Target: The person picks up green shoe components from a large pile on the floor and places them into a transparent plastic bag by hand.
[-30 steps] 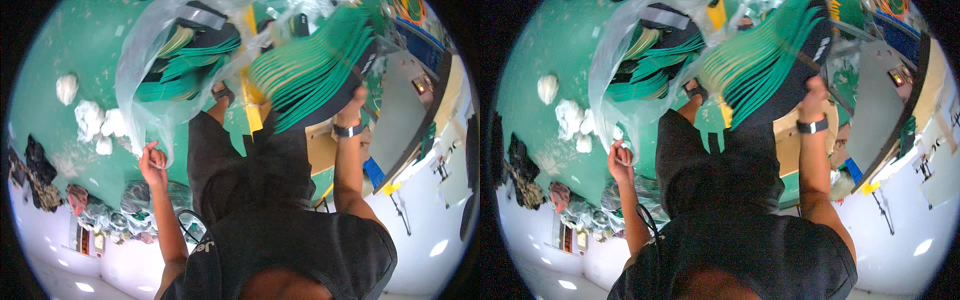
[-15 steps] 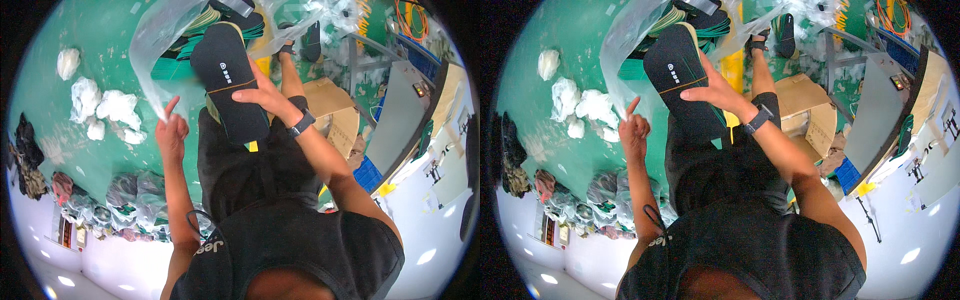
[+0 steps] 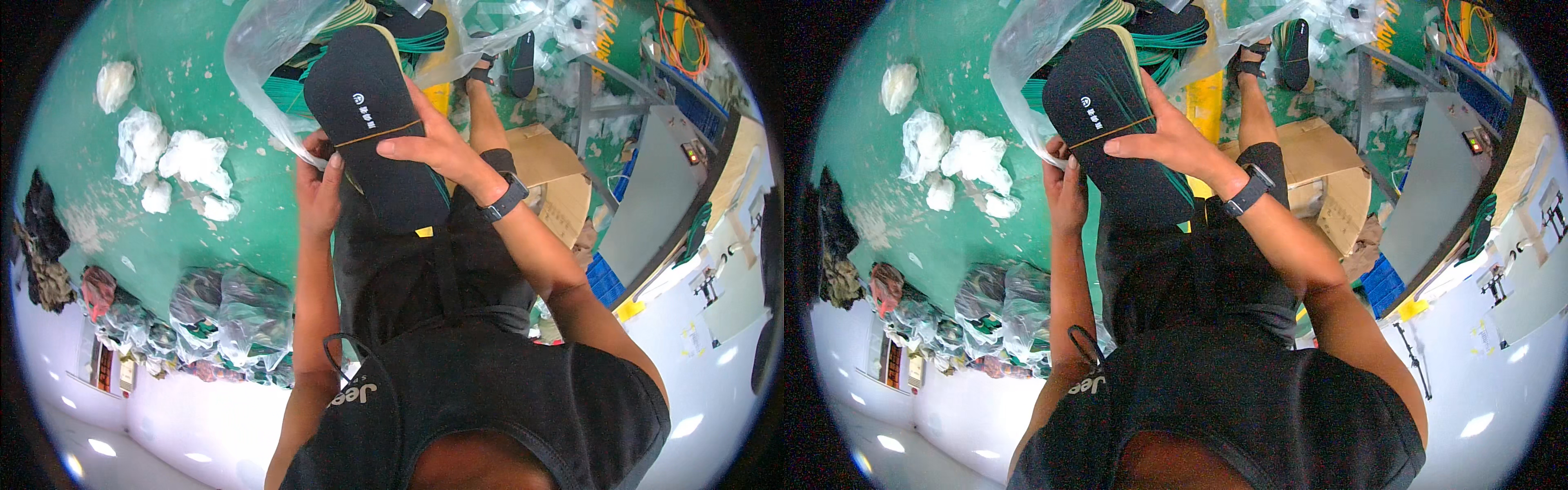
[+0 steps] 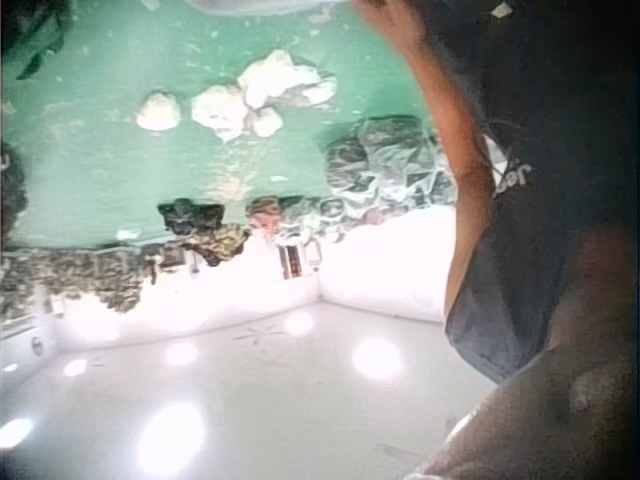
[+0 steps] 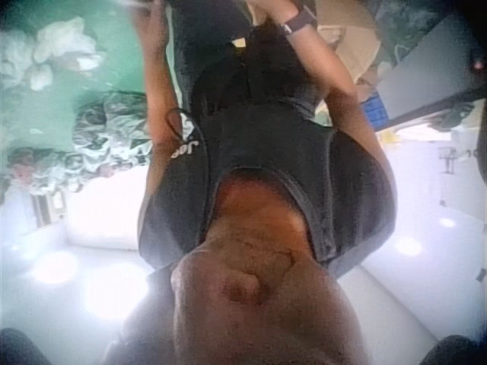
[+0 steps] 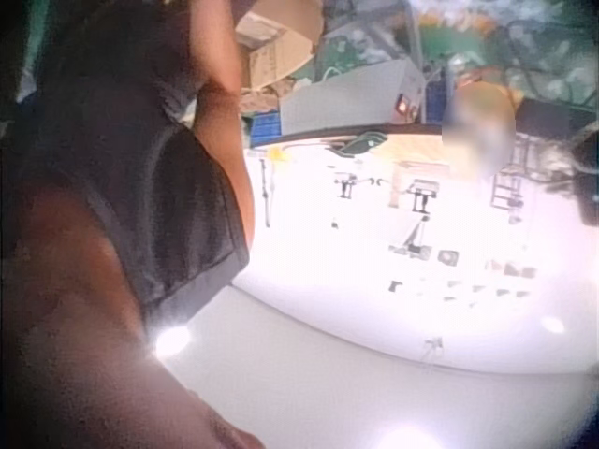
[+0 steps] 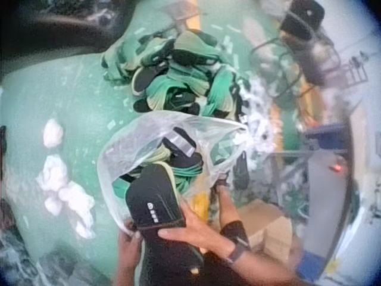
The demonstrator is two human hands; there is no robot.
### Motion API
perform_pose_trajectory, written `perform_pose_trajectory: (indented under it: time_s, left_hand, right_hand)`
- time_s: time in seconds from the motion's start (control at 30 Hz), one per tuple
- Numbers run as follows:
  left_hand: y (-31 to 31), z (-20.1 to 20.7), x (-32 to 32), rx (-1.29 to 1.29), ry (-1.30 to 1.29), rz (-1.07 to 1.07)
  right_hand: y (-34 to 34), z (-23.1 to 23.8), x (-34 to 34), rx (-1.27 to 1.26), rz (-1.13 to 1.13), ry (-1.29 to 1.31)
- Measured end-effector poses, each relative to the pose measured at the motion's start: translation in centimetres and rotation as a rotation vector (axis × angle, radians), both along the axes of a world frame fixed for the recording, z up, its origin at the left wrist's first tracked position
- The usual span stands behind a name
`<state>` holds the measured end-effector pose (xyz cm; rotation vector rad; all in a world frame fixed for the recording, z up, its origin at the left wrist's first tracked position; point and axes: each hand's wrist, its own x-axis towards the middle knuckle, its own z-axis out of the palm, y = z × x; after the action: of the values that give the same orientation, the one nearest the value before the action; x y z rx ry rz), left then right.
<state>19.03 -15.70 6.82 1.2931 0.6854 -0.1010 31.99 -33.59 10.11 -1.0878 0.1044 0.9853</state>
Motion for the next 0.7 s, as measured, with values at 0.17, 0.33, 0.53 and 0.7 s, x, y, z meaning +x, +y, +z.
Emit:
perform_pose_trajectory:
  time_s: [0.17,0.33,0.53,0.7]
  left_hand:
    - [-0.7,0.2,-0.7,-0.304,0.191,0.103]
    - [-1.4,-2.3,-2.6,-0.015,0.124,0.009]
    - [-2.2,-1.1,-0.6,0.047,0.171,0.047]
    - [-1.5,2.1,-1.1,0.055,0.230,-0.075]
  right_hand:
    - [0.4,-4.3,-1.6,-0.420,0.229,-0.075]
    - [-0.4,-3.6,-2.4,-0.272,0.186,0.103]
    - [-0.7,-2.6,-4.6,-0.357,-0.020,0.116]
    - [-1.8,-4.7,-2.2,-0.343,-0.382,0.264]
